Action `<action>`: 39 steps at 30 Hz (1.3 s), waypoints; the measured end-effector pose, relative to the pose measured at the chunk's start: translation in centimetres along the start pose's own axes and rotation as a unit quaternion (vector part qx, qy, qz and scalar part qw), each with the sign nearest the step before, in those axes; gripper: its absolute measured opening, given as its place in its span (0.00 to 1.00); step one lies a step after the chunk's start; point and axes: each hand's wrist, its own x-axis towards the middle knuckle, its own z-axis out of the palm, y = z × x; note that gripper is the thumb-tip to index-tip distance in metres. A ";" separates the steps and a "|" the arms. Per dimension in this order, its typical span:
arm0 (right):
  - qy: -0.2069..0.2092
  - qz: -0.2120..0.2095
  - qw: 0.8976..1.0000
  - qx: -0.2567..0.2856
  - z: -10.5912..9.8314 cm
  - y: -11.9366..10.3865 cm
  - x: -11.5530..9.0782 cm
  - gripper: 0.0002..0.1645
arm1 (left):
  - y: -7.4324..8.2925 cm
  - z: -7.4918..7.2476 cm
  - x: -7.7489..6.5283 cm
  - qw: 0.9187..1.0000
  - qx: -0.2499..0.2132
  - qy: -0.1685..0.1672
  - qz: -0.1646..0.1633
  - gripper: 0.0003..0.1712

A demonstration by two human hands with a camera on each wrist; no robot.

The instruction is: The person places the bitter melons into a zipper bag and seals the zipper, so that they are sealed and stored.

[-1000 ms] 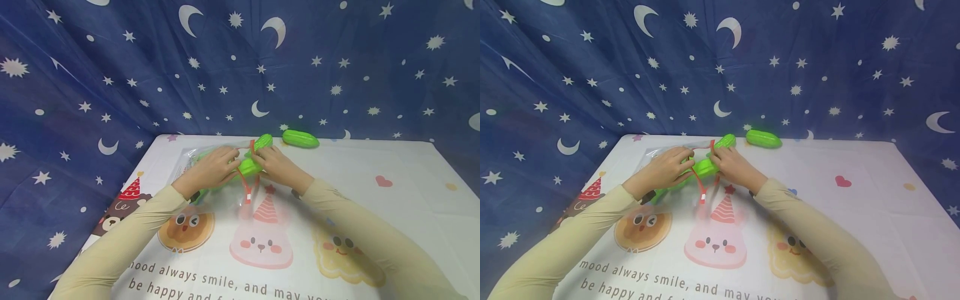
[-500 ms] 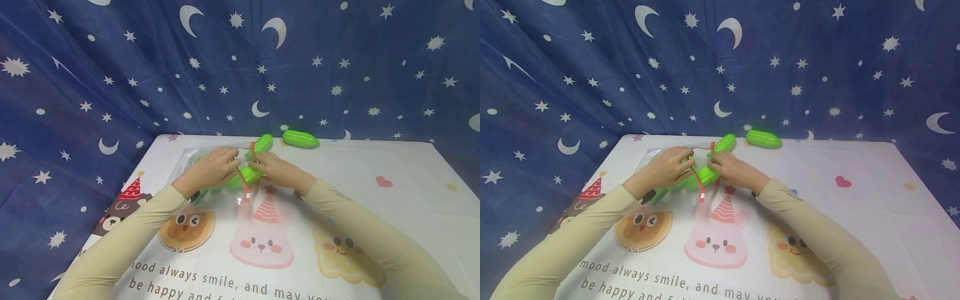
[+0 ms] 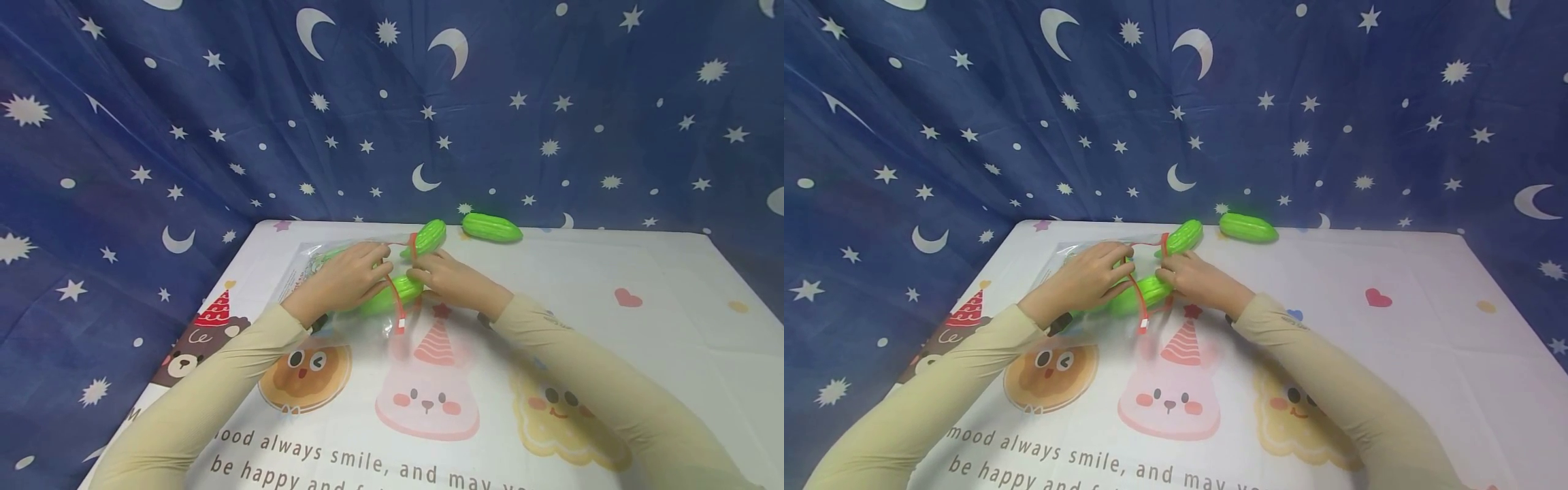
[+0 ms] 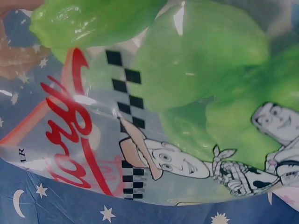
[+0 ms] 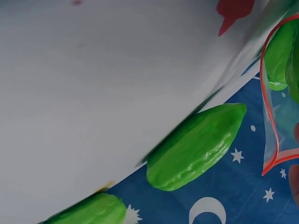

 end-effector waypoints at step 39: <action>-0.077 0.051 0.995 -0.049 0.5 1.0 -0.2 0.33 | -0.1 0.2 -0.3 1.000 0.002 0.013 -0.005 0.08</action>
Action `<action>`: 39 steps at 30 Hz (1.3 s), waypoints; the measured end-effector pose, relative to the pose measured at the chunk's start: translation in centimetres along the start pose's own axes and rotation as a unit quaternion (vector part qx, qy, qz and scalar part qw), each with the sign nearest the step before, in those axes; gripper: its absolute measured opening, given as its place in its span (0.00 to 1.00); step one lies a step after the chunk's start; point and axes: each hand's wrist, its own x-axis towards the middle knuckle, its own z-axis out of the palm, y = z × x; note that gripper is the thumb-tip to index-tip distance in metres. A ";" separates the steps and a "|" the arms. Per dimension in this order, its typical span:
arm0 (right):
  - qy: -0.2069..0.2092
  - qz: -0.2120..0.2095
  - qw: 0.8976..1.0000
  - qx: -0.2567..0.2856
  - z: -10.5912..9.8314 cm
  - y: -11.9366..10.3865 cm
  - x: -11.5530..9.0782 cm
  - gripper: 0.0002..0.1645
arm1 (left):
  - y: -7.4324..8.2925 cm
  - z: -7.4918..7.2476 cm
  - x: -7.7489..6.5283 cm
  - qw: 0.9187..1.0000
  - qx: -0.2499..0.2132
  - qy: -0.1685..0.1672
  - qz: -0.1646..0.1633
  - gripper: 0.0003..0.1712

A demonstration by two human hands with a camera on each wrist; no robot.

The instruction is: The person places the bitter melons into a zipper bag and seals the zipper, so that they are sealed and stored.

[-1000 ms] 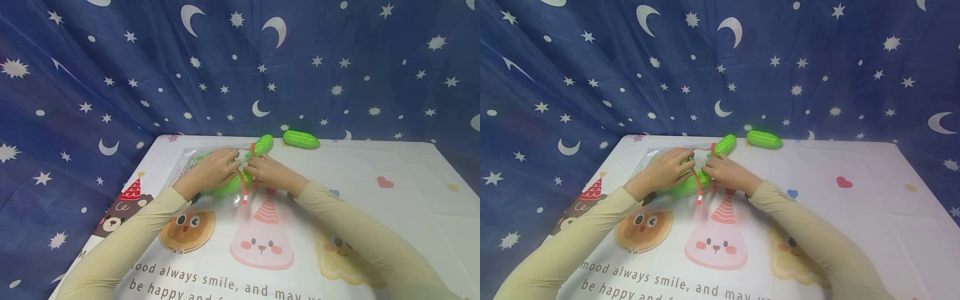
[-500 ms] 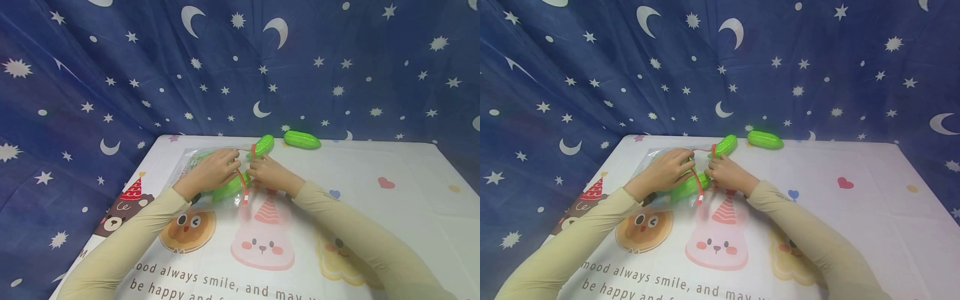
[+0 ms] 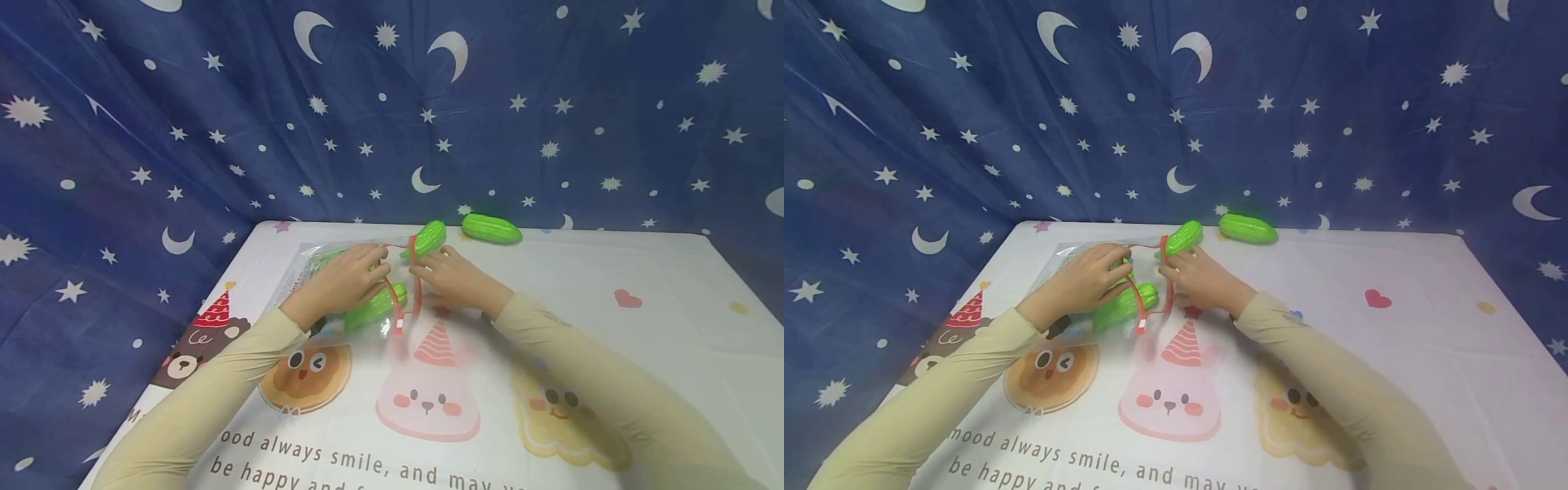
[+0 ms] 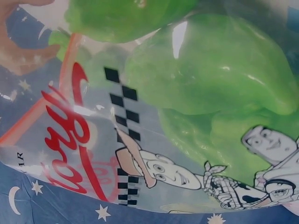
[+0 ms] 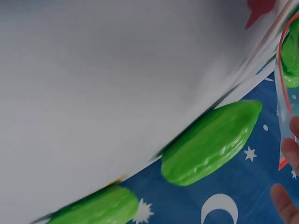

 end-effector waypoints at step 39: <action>-0.054 0.051 0.997 -0.038 -1.5 8.6 1.9 0.37 | 0.1 0.6 -0.3 1.000 -0.005 0.014 0.006 0.08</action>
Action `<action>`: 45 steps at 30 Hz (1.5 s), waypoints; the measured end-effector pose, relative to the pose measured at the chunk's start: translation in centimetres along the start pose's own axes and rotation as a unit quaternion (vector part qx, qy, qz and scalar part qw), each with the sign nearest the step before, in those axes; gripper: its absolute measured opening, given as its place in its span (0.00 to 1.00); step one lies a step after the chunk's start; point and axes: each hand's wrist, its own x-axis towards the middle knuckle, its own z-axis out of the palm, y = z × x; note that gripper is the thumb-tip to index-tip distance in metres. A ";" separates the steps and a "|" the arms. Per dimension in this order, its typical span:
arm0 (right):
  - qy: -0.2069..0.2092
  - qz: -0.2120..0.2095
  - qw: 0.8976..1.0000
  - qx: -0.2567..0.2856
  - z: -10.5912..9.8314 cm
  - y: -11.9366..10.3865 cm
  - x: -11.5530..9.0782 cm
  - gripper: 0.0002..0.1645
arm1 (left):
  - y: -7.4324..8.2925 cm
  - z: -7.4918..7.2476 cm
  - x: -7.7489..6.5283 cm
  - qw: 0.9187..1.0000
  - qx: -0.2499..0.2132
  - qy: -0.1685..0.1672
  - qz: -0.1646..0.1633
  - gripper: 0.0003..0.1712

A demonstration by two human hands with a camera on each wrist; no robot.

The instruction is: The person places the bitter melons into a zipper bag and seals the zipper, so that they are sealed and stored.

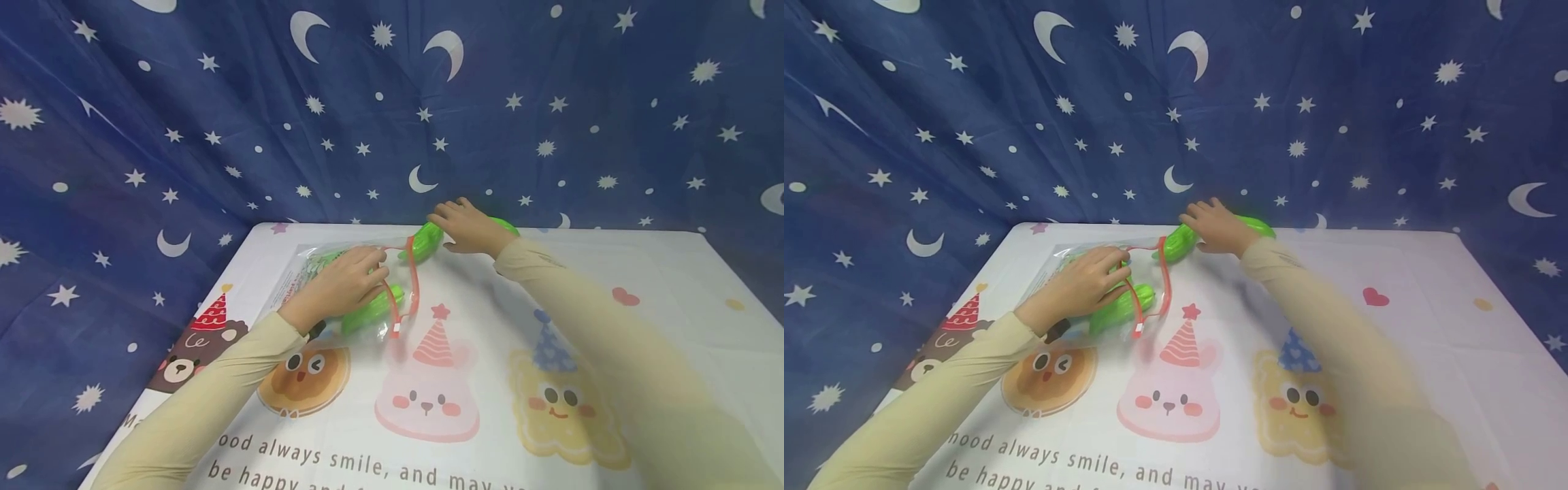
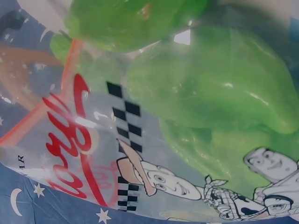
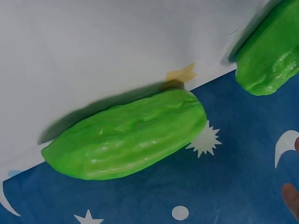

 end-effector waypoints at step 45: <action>-0.073 0.020 0.997 -0.017 4.9 0.4 3.5 0.33 | 0.0 0.1 -0.2 1.000 0.008 0.000 -0.011 0.08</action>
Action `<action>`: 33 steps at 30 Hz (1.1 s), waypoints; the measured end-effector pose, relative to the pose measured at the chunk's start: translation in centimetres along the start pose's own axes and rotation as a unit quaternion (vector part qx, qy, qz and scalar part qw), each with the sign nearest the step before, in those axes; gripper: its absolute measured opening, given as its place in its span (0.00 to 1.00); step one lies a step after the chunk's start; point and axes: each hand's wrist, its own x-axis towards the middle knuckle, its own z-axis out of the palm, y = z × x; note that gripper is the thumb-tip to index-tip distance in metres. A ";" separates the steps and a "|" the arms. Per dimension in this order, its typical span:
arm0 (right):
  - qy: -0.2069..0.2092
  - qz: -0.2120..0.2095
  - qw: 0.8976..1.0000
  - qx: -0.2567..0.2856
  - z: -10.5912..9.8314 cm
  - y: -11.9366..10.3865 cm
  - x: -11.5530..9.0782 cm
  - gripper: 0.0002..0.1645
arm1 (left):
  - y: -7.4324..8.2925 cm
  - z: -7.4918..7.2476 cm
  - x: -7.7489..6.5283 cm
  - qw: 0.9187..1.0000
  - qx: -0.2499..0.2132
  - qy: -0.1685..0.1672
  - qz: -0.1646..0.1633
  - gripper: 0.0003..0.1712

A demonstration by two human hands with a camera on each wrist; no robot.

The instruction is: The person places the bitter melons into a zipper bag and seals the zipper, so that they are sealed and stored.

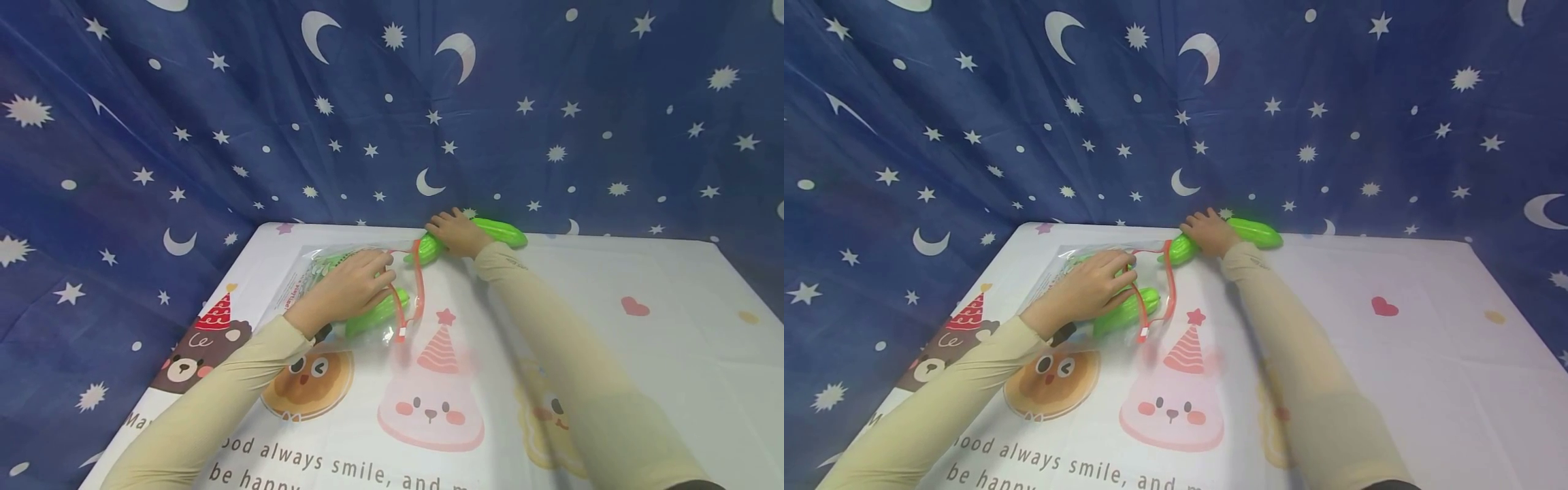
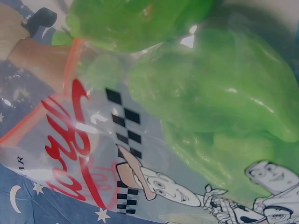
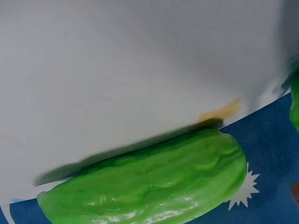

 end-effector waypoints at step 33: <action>0.076 -0.034 0.997 0.004 -0.9 0.7 -2.5 0.27 | 0.1 0.0 0.3 1.000 -0.002 0.012 0.003 0.09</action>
